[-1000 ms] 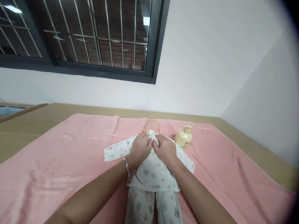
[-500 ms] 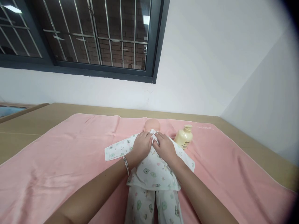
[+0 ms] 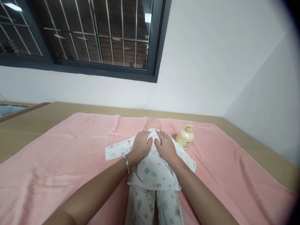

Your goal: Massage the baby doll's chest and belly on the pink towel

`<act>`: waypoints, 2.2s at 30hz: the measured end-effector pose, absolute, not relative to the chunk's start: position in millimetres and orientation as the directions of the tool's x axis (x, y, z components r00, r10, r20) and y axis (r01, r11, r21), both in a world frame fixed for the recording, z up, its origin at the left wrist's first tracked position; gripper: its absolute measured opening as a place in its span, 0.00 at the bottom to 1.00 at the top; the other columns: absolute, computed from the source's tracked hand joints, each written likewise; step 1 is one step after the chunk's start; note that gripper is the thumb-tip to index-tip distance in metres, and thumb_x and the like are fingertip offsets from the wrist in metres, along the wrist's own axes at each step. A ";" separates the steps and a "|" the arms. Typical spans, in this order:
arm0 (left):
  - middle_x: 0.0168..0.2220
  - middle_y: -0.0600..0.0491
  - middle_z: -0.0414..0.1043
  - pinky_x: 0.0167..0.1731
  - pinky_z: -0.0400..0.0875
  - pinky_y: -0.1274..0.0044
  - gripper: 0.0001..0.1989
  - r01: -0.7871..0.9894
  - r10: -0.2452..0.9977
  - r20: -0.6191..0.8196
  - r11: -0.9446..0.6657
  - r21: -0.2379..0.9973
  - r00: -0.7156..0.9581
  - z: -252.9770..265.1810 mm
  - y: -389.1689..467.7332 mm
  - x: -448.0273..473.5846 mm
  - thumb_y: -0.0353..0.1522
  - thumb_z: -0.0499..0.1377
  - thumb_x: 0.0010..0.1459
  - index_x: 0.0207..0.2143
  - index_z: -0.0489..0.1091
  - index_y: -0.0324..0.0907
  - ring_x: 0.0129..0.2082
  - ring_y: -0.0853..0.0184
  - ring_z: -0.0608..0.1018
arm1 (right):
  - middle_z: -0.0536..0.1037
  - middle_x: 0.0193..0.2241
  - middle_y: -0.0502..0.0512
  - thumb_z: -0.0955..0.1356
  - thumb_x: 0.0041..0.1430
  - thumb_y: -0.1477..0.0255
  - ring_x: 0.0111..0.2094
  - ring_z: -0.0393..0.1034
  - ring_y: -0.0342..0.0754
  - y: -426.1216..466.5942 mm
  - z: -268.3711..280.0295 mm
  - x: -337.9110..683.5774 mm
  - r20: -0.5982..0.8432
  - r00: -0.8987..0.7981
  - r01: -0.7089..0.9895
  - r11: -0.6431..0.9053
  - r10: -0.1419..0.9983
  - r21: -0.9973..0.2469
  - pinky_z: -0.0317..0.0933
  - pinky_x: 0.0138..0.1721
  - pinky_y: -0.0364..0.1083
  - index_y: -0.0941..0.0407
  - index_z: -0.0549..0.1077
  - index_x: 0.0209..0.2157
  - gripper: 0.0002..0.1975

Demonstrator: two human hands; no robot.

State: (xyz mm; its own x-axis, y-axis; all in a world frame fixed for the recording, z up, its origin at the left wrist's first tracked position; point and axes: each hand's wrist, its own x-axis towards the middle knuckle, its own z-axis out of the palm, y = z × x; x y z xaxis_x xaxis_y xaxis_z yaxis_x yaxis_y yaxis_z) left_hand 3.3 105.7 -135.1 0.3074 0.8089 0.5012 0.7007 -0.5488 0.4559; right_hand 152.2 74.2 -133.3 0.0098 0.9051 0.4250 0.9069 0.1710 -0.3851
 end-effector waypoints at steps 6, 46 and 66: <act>0.51 0.46 0.73 0.55 0.64 0.62 0.15 0.691 0.816 0.497 -0.542 0.478 0.296 -137.2 106.6 3.1 0.32 0.50 0.63 0.48 0.70 0.41 0.52 0.57 0.73 | 0.69 0.59 0.62 0.59 0.65 0.68 0.62 0.59 0.55 74.5 -133.8 152.2 0.425 0.002 0.905 0.180 0.905 -0.386 0.49 0.63 0.55 0.59 0.67 0.59 0.23; 0.49 0.49 0.76 0.55 0.69 0.64 0.15 0.664 0.706 0.634 -0.641 0.385 0.314 -142.9 106.1 -0.3 0.30 0.52 0.61 0.47 0.73 0.43 0.51 0.60 0.75 | 0.78 0.48 0.59 0.59 0.65 0.69 0.52 0.69 0.54 63.8 -130.7 148.5 0.499 0.007 0.967 0.121 0.867 -0.224 0.58 0.52 0.49 0.55 0.74 0.51 0.19; 0.51 0.48 0.74 0.56 0.66 0.63 0.15 0.639 0.728 0.596 -0.643 0.422 0.339 -144.0 109.8 0.1 0.31 0.52 0.63 0.49 0.72 0.41 0.53 0.58 0.73 | 0.73 0.55 0.60 0.60 0.62 0.72 0.58 0.65 0.53 71.0 -134.8 152.9 0.513 -0.031 0.930 0.213 0.858 -0.299 0.54 0.61 0.51 0.58 0.72 0.55 0.22</act>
